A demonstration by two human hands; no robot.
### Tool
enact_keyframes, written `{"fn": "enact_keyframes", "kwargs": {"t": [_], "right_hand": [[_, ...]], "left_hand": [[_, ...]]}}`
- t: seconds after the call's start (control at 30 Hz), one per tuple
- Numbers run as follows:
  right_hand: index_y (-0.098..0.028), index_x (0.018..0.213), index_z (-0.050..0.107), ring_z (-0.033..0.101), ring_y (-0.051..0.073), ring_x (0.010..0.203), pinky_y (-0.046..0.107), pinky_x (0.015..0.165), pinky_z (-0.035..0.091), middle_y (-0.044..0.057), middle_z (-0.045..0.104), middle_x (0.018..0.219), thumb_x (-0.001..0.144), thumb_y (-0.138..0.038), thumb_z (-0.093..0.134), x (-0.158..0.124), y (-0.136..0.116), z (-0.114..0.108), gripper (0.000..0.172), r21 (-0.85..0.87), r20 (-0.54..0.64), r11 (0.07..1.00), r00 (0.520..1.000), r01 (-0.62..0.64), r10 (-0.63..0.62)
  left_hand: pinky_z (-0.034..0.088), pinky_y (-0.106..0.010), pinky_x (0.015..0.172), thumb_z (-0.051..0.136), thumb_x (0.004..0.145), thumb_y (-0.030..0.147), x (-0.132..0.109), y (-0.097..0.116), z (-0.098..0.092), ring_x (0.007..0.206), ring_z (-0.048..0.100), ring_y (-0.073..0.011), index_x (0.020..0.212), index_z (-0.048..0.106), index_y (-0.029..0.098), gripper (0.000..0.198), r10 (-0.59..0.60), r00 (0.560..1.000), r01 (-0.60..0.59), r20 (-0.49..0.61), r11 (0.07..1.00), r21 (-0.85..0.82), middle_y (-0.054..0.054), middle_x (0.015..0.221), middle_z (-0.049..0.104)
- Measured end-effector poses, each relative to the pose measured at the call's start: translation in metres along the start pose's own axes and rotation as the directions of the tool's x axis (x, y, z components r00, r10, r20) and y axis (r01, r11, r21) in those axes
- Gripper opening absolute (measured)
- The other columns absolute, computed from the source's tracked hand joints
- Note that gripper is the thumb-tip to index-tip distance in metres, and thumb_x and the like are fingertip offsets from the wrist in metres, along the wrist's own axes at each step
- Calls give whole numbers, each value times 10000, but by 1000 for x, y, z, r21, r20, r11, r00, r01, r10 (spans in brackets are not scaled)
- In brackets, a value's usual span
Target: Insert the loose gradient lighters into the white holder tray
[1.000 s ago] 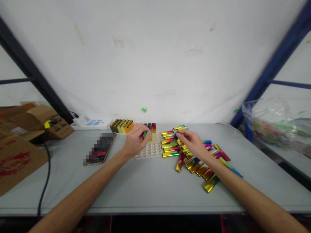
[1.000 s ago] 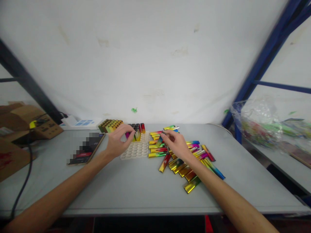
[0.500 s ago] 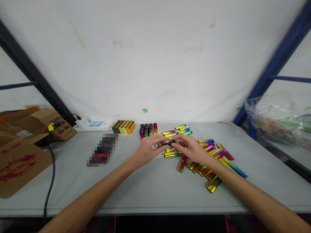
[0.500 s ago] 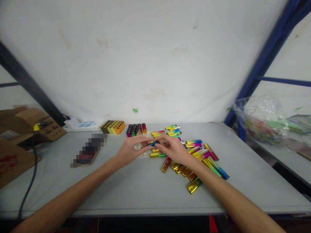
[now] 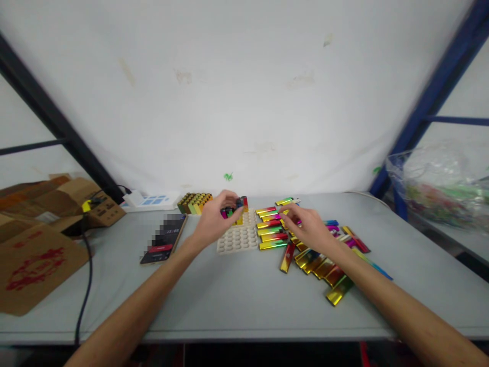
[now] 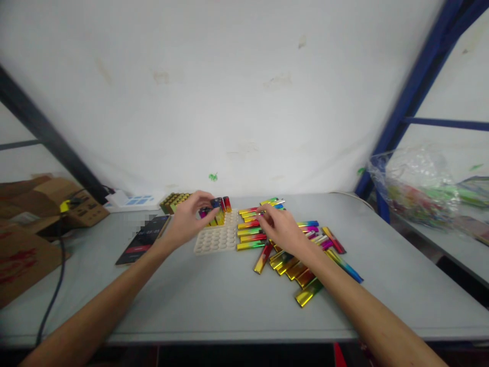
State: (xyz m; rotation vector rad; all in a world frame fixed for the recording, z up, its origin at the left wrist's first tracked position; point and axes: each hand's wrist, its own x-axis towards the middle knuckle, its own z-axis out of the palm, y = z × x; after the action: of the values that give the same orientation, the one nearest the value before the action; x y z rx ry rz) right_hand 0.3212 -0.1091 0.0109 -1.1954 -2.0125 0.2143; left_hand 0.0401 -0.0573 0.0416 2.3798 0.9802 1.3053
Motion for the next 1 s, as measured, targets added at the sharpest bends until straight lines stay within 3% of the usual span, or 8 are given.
{"fn": "enact_keyframes", "kwargs": {"t": [0.07, 0.13, 0.23, 0.33, 0.43, 0.53, 0.67, 1.0], "right_hand": [[-191, 1120, 632, 605, 165, 587, 276, 621, 430, 1, 677, 705, 1020, -306, 484, 0, 1, 0, 212, -26, 2, 1000, 1000, 13, -13], [-189, 1120, 631, 597, 163, 582, 274, 621, 426, 1, 675, 707, 1020, -298, 481, 0, 3, 1, 211, -46, 5, 999, 1000, 24, -24], [-186, 1128, 627, 601, 166, 597, 277, 633, 427, 10, 686, 732, 1024, -296, 479, 0, 4, 3, 212, -68, 28, 997, 999, 42, -40], [-187, 1112, 634, 606, 171, 615, 275, 637, 421, 18, 688, 737, 1025, -285, 486, 0, 3, 4, 197, -105, 64, 993, 997, 47, -41], [-181, 1090, 630, 587, 171, 603, 275, 624, 400, 15, 668, 714, 1022, -260, 490, 0, 0, 4, 175, -131, 92, 990, 995, 54, -42], [-181, 1047, 620, 568, 168, 603, 274, 621, 379, 12, 648, 708, 1029, -253, 485, 0, -1, 4, 154, -138, 107, 988, 992, 76, -61], [-182, 1002, 610, 541, 157, 592, 273, 615, 366, 1, 621, 692, 1031, -239, 485, 1, -1, 4, 141, -130, 128, 987, 989, 92, -75], [-192, 965, 617, 581, 168, 681, 285, 668, 408, 36, 667, 809, 1024, -230, 489, 2, 0, 3, 146, -138, 182, 985, 980, 107, -81]], "left_hand": [[597, -308, 890, 655, 900, 280, 13, -7, -7, 919, 723, -169, 1187, 573, 189, 312, -13, 1000, 13, -4, 1000, -18, -43, 987, 716], [586, -320, 929, 638, 898, 275, 27, -12, -13, 956, 719, -169, 1269, 580, 200, 383, 5, 997, -8, 81, 999, 39, -55, 1091, 718], [574, -334, 928, 626, 905, 295, 45, -14, -15, 958, 715, -182, 1148, 679, 196, 267, 38, 980, -63, 193, 990, 125, -62, 1144, 734], [555, -326, 914, 639, 906, 294, 59, -10, -11, 934, 724, -187, 1069, 705, 189, 205, 47, 966, -90, 254, 983, 159, -46, 1043, 765], [537, -313, 905, 668, 886, 261, 67, -11, -4, 929, 733, -194, 1030, 728, 192, 170, 38, 929, -131, 368, 964, 230, -36, 977, 784], [525, -316, 875, 693, 868, 246, 71, -18, 3, 917, 736, -221, 1034, 759, 198, 185, -43, 876, -182, 481, 894, 410, -57, 978, 796], [507, -306, 846, 724, 854, 294, 73, -24, 10, 941, 724, -241, 1032, 785, 214, 205, -116, 856, -218, 504, 803, 554, -64, 997, 798], [471, -279, 718, 775, 777, 260, 81, -16, 11, 818, 724, -234, 855, 835, 274, 99, -231, 807, -205, 544, 754, 625, -39, 832, 804]]}}
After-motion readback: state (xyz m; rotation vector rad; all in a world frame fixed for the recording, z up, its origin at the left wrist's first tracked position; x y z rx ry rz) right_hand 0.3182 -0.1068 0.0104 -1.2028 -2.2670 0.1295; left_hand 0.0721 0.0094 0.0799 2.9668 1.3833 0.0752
